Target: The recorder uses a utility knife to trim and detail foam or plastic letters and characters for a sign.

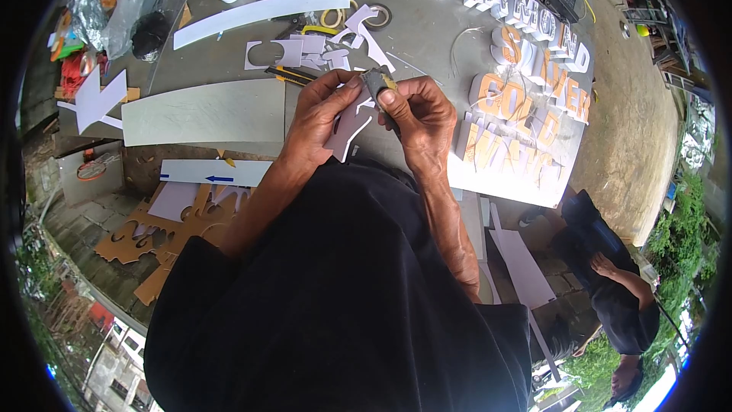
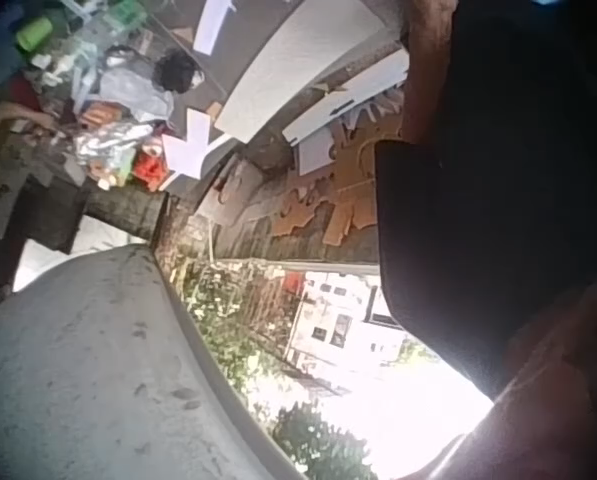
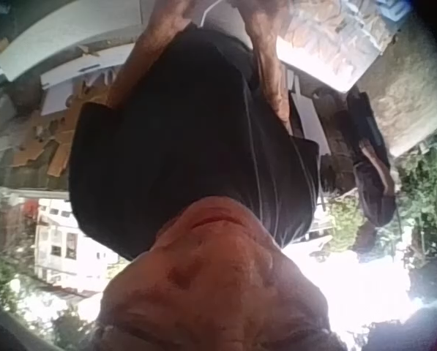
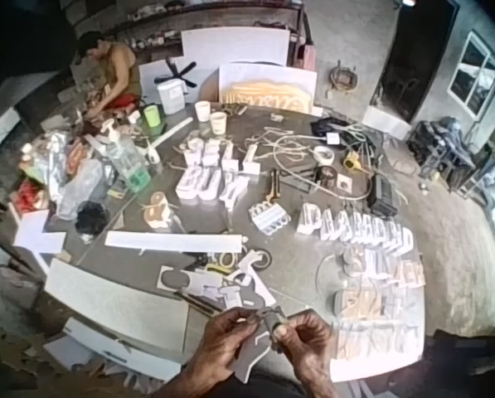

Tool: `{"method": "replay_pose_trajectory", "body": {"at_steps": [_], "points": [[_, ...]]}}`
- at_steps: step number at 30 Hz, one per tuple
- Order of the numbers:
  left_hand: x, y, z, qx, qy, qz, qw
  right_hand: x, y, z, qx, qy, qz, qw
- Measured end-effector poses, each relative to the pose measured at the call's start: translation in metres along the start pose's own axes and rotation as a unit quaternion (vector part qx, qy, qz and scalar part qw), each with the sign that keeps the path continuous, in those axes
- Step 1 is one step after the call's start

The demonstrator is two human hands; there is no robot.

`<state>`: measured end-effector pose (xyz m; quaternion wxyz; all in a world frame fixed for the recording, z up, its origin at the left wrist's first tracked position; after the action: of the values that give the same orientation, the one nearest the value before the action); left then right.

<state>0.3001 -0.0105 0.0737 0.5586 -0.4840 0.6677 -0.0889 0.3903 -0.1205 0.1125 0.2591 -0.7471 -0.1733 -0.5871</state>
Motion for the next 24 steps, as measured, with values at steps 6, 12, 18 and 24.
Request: {"method": "replay_pose_trajectory", "body": {"at_steps": [6,12,18,24], "points": [[0.007,0.004,-0.001,0.011,0.035,-0.025,0.999,-0.001,-0.008,-0.006,0.012,-0.027,-0.057,0.998],[0.001,-0.008,-0.003,0.007,0.035,-0.063,0.997,0.000,-0.007,-0.004,0.003,-0.025,-0.043,0.999],[0.003,0.002,-0.003,-0.016,0.045,-0.042,0.998,-0.003,-0.006,-0.003,0.001,-0.010,-0.050,0.999],[0.004,0.003,0.000,0.003,0.045,-0.050,0.998,0.010,-0.010,-0.002,-0.010,0.031,-0.087,0.996]]}}
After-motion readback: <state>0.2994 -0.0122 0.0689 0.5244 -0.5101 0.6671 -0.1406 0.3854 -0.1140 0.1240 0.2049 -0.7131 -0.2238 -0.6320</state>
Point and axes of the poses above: each hand's wrist, its own z-axis towards the middle knuckle, its own y-axis out of the back of the hand, x = y × z, the point moved 9 cm from there along z, towards the middle knuckle, and after that the axes turned 2 degrees about -z, right-handed, at the moved point
